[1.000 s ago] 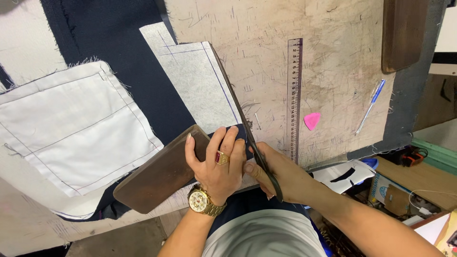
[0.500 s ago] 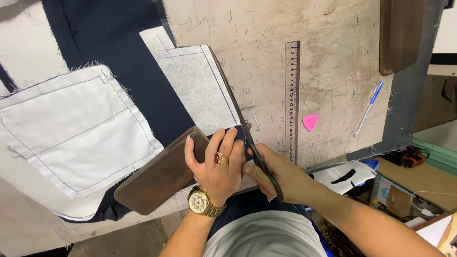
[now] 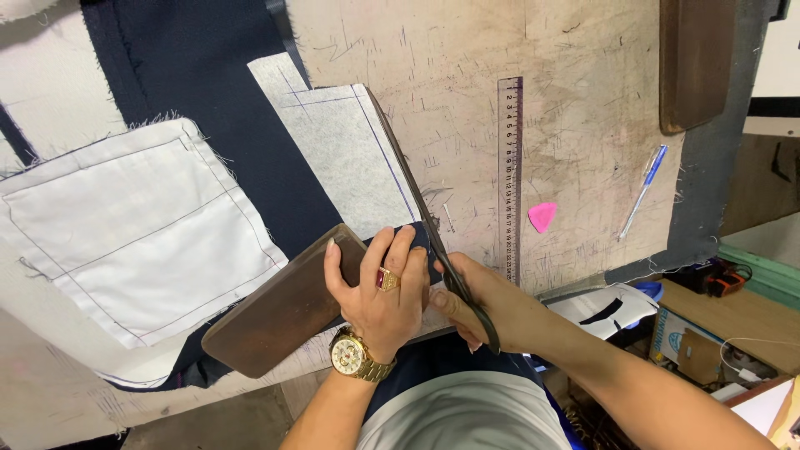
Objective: The person marks a blue piece of fabric using a ruler and pink chalk, then cuts along the marked line with shears before using an iron to press seams on a partially constructed garment.
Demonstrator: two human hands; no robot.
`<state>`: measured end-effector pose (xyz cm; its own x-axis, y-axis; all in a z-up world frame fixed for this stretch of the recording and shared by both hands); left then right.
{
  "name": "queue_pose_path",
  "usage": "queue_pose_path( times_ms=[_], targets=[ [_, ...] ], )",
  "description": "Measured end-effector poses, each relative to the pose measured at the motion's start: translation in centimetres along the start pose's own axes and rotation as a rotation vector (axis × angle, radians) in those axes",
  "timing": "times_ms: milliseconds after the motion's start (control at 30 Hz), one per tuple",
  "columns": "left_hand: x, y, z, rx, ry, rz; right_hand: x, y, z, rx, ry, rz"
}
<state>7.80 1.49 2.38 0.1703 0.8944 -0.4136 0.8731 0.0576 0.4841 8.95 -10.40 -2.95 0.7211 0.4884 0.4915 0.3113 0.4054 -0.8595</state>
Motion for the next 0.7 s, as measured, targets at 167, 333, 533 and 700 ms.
queue_pose_path(
  times_ms=[167,333,533,700],
  targets=[
    [0.0,-0.2,0.1,-0.001,-0.006,-0.001,-0.1,0.0,-0.2,-0.015,-0.040,-0.021],
    [-0.3,0.9,-0.4,-0.041,0.048,0.018,-1.6,0.3,-1.0,-0.027,0.031,-0.065],
    [-1.0,1.0,-1.0,-0.094,0.080,0.068,-1.5,-3.3,-9.0,-0.324,-0.161,-0.072],
    [-3.2,2.5,-0.2,0.127,0.175,0.114,-0.1,-7.4,-14.8,-0.493,-0.294,-0.069]
  ],
)
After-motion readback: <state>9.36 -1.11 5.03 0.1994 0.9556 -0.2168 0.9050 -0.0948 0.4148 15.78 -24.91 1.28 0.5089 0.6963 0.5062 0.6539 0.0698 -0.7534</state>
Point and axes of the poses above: each hand's wrist, its own y-axis towards the middle knuckle, its own z-axis out of the palm, x = y × z, the point moved 10 cm from there along y, towards the middle knuckle, and after that the axes turned 7 degrees about z, right-handed, at the moved point
